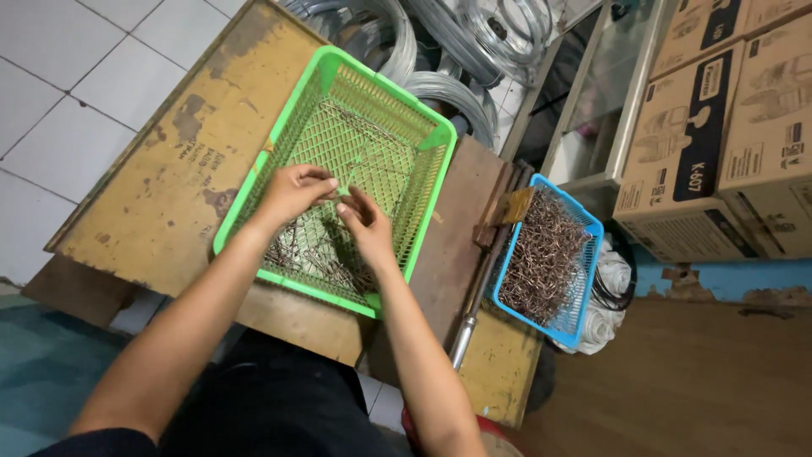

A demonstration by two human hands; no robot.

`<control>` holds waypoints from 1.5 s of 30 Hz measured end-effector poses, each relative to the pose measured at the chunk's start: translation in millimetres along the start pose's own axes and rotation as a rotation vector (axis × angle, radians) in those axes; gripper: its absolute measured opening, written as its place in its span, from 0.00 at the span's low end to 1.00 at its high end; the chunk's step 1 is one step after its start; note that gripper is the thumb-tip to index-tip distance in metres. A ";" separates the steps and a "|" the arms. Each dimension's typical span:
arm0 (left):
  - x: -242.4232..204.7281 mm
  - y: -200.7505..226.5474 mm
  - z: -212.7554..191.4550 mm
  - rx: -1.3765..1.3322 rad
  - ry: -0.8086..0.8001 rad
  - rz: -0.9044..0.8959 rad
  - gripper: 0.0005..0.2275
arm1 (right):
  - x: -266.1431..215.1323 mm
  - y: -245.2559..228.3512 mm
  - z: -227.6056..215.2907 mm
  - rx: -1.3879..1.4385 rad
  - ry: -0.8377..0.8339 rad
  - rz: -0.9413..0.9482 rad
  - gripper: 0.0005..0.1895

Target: The person repeatedly picks short metal wires from a green basket, places them into a manual bending tool, and uses a lever to bend them. The finished bent wires are dropped into a blue basket. The process is repeated continuously throughout the clip.

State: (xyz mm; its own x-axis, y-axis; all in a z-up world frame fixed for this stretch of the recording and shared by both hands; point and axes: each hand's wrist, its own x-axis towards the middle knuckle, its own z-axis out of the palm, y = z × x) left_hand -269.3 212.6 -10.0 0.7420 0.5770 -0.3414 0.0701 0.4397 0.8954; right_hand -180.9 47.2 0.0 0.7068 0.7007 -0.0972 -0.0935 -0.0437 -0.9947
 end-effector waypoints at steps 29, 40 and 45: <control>-20.1 -6.9 154.7 0.212 -0.391 -0.017 0.13 | -95.6 -84.8 -157.7 -0.418 0.537 -0.074 0.18; 20.3 -57.6 224.9 0.416 -0.295 0.300 0.07 | -197.3 1.8 -225.2 -0.436 0.597 0.603 0.32; 68.9 -99.5 259.8 0.674 -0.180 0.516 0.06 | -192.9 -59.8 -194.1 -0.050 0.727 0.533 0.28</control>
State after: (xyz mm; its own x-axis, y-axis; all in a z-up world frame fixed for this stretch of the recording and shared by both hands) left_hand -51.9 29.8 -48.4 0.8800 0.4497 0.1532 0.0339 -0.3811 0.9239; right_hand -175.6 -223.5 71.6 0.8486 -0.0436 -0.5272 -0.5173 -0.2768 -0.8098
